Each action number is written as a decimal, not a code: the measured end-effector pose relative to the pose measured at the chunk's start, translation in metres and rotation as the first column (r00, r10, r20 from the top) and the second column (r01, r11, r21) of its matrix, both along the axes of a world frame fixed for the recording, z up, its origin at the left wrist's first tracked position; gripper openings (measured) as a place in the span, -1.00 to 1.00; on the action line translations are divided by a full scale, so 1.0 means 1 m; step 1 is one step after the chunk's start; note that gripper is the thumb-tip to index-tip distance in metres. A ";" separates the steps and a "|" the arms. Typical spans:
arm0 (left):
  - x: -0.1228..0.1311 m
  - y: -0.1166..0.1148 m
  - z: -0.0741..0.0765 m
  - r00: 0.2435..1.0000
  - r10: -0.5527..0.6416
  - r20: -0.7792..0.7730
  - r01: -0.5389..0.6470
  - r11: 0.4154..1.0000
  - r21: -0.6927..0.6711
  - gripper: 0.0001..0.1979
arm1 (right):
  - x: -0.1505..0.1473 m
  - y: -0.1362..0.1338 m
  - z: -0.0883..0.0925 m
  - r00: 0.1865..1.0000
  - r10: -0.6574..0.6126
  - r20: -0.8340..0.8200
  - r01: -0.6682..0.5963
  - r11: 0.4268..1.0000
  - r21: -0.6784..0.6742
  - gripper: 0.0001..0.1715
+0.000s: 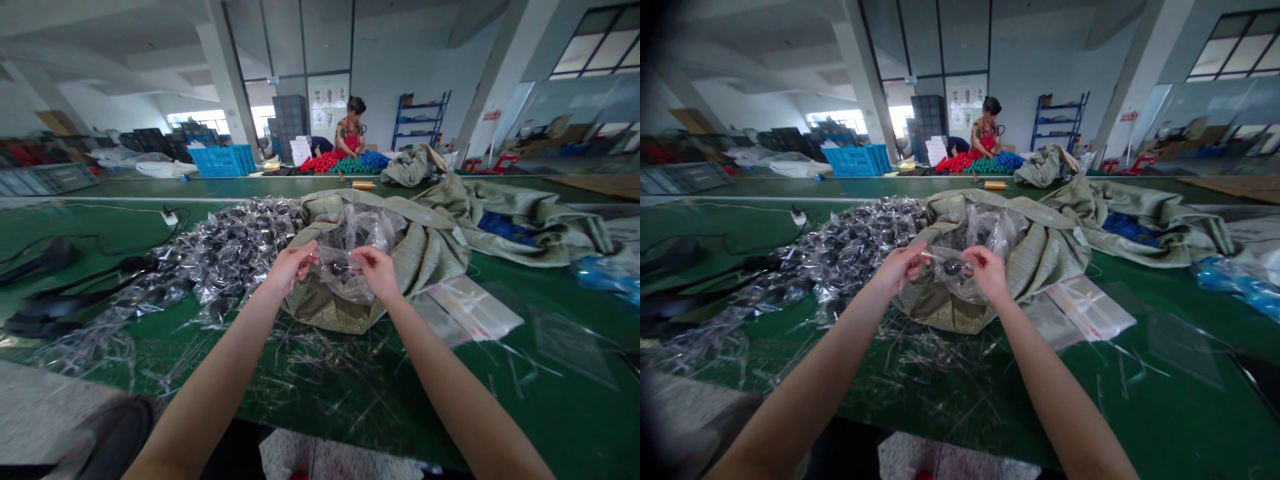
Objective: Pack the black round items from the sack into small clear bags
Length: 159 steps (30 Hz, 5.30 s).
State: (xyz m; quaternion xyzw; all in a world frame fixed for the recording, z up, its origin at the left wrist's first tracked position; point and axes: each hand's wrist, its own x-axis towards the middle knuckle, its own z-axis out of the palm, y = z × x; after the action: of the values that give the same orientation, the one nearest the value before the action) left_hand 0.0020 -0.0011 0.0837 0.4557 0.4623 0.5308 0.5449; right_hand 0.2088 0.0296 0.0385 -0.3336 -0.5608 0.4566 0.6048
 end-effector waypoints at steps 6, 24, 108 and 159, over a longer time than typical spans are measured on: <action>0.009 -0.014 0.001 0.995 -0.076 -0.072 0.078 0.997 0.020 -0.56 | 0.000 0.001 0.001 0.999 -0.049 -0.013 0.048 0.999 -0.011 -0.72; 0.021 -0.012 -0.033 0.996 -0.040 -0.081 0.044 0.998 0.055 -0.54 | 0.003 0.003 0.004 0.993 -0.118 -0.030 0.117 0.993 -0.031 -0.74; 0.000 -0.041 -0.041 0.928 -0.080 -0.365 0.097 0.995 0.028 -0.60 | 0.002 -0.054 -0.038 0.987 0.161 0.006 -0.155 0.960 -0.233 -0.45; 0.125 0.160 -0.055 -0.052 -0.013 -0.999 0.239 0.971 -0.026 -0.67 | 0.164 -0.047 -0.030 0.056 -0.133 0.990 0.369 0.924 0.103 -0.81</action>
State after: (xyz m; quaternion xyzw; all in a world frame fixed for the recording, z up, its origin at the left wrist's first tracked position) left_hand 0.1268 0.1587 0.0286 0.7790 0.6244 0.0212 0.0534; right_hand 0.3727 -0.0177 0.0080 -0.6952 -0.7079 0.0519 0.1132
